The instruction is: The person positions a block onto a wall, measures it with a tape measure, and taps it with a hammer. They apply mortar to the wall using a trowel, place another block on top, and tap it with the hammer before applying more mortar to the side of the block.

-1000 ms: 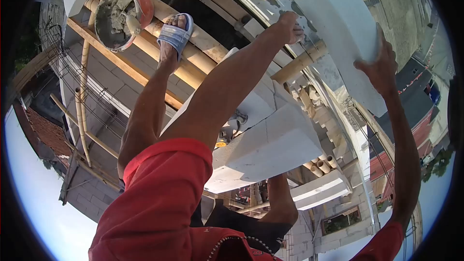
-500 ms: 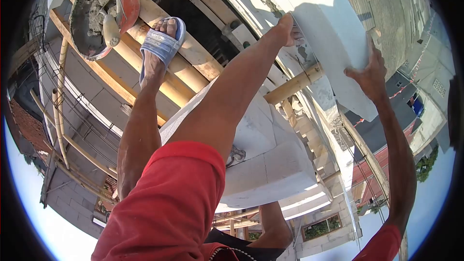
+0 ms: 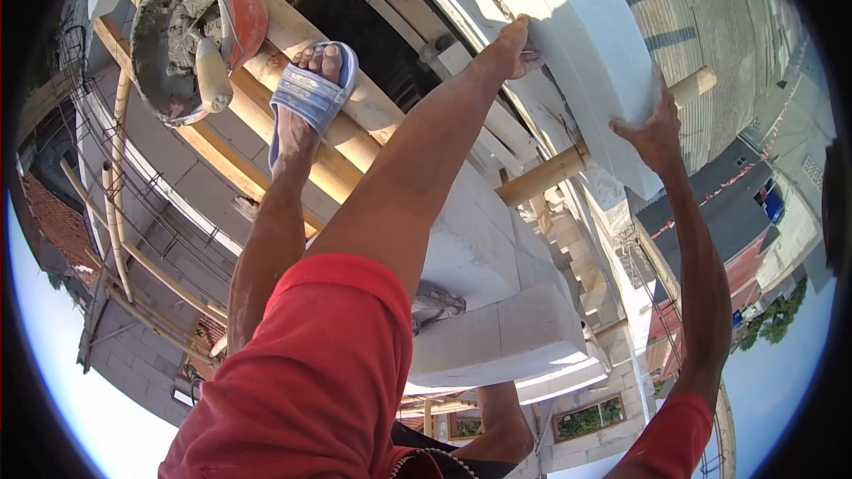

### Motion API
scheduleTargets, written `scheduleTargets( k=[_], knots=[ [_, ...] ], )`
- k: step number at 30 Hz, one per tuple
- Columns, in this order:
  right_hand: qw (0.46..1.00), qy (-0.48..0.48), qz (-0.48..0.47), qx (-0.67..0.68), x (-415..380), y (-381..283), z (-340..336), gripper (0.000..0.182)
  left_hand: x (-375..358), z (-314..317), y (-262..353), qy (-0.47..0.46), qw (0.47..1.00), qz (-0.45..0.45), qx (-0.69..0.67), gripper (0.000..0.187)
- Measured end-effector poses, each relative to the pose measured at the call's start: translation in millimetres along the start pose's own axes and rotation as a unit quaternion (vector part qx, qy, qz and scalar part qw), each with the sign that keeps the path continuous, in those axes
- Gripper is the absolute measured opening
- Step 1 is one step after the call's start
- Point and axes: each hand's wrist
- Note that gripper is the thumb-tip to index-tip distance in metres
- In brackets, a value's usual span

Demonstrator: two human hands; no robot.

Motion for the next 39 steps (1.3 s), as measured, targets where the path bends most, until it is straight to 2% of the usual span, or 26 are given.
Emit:
scheduleTargets(
  k=[9, 12, 15, 25, 29, 32, 35, 39],
  knots=[
    [1.0, -0.008, 0.004, 0.005, 18, -11, 5, 0.119, -3, -14, 10, -0.041, 0.999, 0.024, 0.002, 0.048],
    [0.999, 0.019, -0.027, -0.003, 18, -10, 11, 0.12, -6, -11, 11, -0.02, 0.999, 0.027, -0.011, 0.047],
    [1.0, 0.006, -0.003, 0.008, 17, -13, 15, 0.121, -6, -13, 13, -0.017, 0.999, 0.035, -0.009, 0.046],
    [0.998, 0.046, -0.044, 0.0, 17, 0, 48, 0.121, 7, -27, 20, -0.015, 0.998, 0.049, -0.024, 0.046],
    [0.998, 0.052, -0.046, 0.005, 18, 3, 52, 0.12, 5, -23, 20, -0.006, 0.998, 0.058, -0.018, 0.055],
    [0.997, 0.055, -0.047, -0.011, 17, 1, 53, 0.12, 17, -28, 22, -0.036, 0.997, 0.062, -0.025, 0.066],
    [0.996, 0.065, -0.051, -0.027, 15, 2, 58, 0.12, 14, -21, 21, -0.006, 0.998, 0.068, -0.009, 0.073],
    [0.997, 0.065, -0.047, -0.02, 15, 5, 62, 0.119, -7, -4, 8, -0.06, 0.993, 0.099, -0.015, 0.077]
  ],
)
Point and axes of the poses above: each hand's wrist, its own x-axis towards the middle knuckle, its own z-axis out of the palm, y = z × x, and after that the axes turned 11 degrees about -z, right-handed
